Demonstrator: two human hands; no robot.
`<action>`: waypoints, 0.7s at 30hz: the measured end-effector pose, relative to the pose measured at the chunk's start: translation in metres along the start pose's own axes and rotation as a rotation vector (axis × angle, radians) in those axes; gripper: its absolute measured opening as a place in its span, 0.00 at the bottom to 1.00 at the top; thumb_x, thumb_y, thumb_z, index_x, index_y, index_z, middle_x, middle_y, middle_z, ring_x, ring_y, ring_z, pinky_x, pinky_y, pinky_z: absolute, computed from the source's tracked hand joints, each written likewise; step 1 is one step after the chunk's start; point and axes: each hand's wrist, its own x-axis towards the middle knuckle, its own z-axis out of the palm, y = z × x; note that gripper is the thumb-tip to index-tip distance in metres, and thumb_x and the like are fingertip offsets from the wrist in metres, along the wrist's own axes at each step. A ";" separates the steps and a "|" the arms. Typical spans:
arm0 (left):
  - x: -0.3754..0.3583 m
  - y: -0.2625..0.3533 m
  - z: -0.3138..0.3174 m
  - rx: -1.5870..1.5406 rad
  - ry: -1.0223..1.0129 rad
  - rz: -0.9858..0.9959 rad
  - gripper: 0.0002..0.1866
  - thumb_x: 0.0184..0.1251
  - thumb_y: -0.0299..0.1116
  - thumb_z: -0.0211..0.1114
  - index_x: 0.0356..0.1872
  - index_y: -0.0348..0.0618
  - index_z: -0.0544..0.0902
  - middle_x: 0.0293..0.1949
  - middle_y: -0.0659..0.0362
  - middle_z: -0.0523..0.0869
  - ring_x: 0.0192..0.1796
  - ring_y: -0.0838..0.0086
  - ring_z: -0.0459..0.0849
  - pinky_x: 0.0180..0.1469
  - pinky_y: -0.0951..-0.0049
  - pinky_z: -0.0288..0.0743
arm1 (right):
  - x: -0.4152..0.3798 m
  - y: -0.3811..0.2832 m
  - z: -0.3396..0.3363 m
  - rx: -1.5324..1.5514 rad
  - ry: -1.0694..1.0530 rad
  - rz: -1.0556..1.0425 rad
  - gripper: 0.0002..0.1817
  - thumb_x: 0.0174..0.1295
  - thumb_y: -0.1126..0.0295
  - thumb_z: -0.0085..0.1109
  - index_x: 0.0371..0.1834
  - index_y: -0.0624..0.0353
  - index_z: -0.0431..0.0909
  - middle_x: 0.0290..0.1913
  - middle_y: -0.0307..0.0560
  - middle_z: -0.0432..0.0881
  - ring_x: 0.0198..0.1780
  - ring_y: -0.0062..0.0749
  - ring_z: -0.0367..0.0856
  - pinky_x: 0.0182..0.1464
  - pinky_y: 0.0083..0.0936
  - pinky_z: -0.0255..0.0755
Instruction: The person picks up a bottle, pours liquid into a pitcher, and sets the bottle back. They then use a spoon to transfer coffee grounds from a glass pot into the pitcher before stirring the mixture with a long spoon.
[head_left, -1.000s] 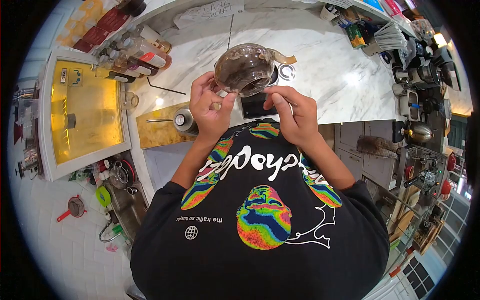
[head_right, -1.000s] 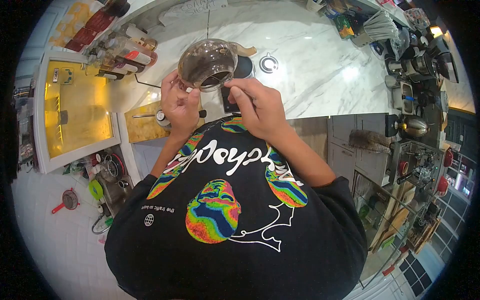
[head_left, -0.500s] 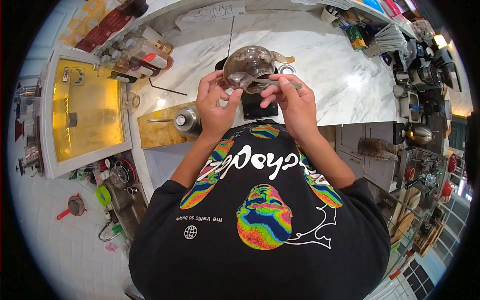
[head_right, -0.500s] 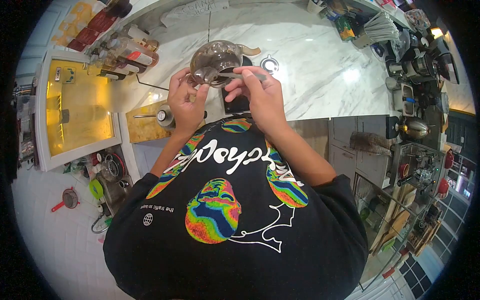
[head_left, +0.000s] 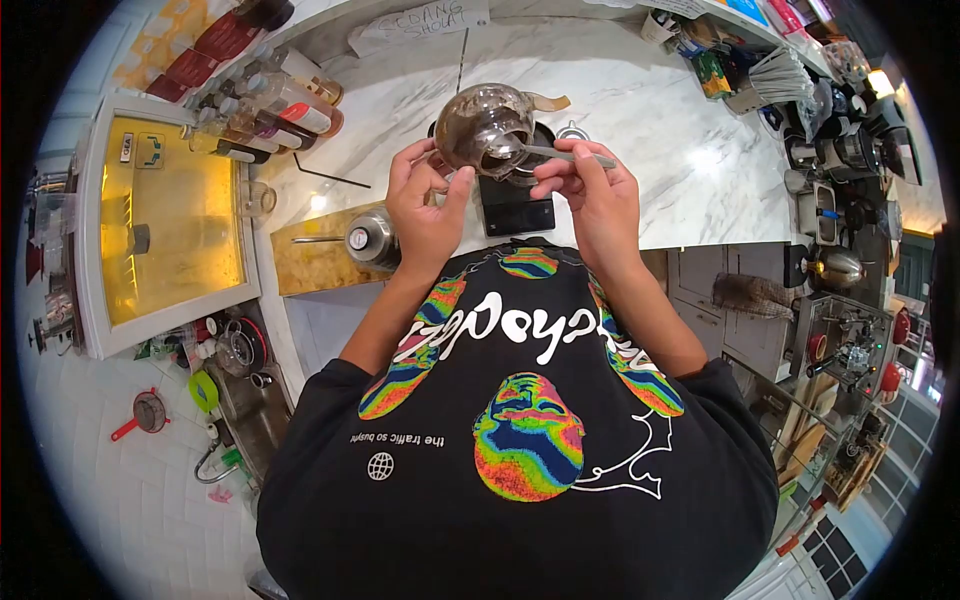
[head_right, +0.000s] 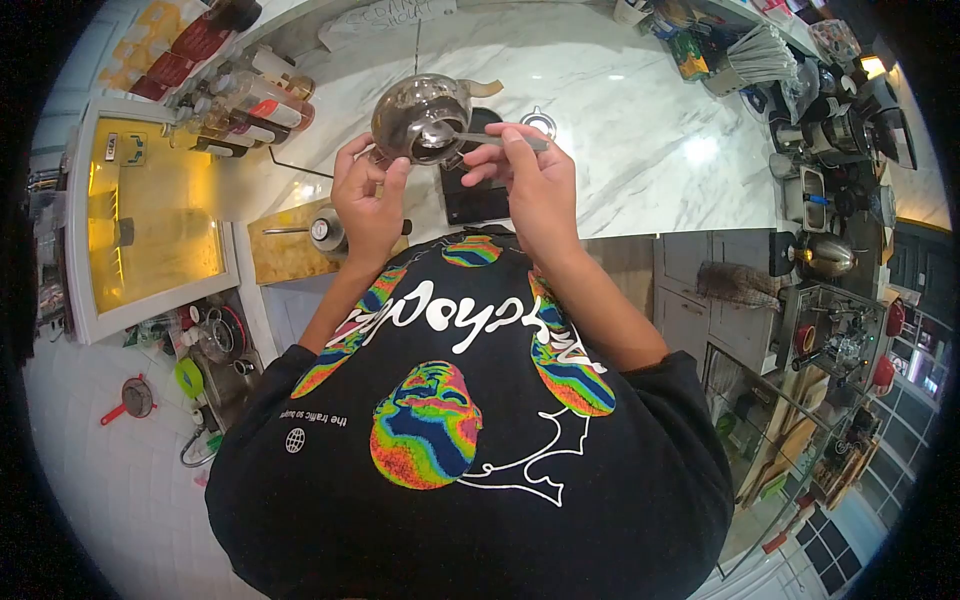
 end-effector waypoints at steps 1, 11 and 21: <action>-0.001 0.001 0.000 -0.022 0.011 -0.027 0.17 0.66 0.25 0.75 0.23 0.36 0.73 0.59 0.44 0.78 0.55 0.59 0.89 0.59 0.64 0.81 | 0.000 0.000 -0.001 -0.003 0.001 0.004 0.17 0.81 0.65 0.50 0.56 0.71 0.78 0.39 0.57 0.89 0.35 0.38 0.89 0.45 0.28 0.81; 0.000 -0.010 -0.005 -0.035 0.064 -0.183 0.18 0.70 0.27 0.74 0.24 0.37 0.73 0.59 0.45 0.77 0.54 0.66 0.87 0.55 0.69 0.81 | -0.006 -0.007 -0.013 -0.028 0.027 -0.100 0.17 0.81 0.66 0.50 0.56 0.72 0.78 0.39 0.59 0.89 0.36 0.40 0.89 0.47 0.31 0.81; 0.004 -0.022 -0.007 -0.075 0.135 -0.185 0.20 0.71 0.29 0.73 0.22 0.40 0.72 0.56 0.43 0.79 0.61 0.64 0.79 0.58 0.67 0.73 | 0.011 -0.003 -0.045 -0.182 0.202 -0.193 0.16 0.81 0.66 0.49 0.56 0.72 0.78 0.39 0.57 0.89 0.36 0.39 0.90 0.47 0.31 0.82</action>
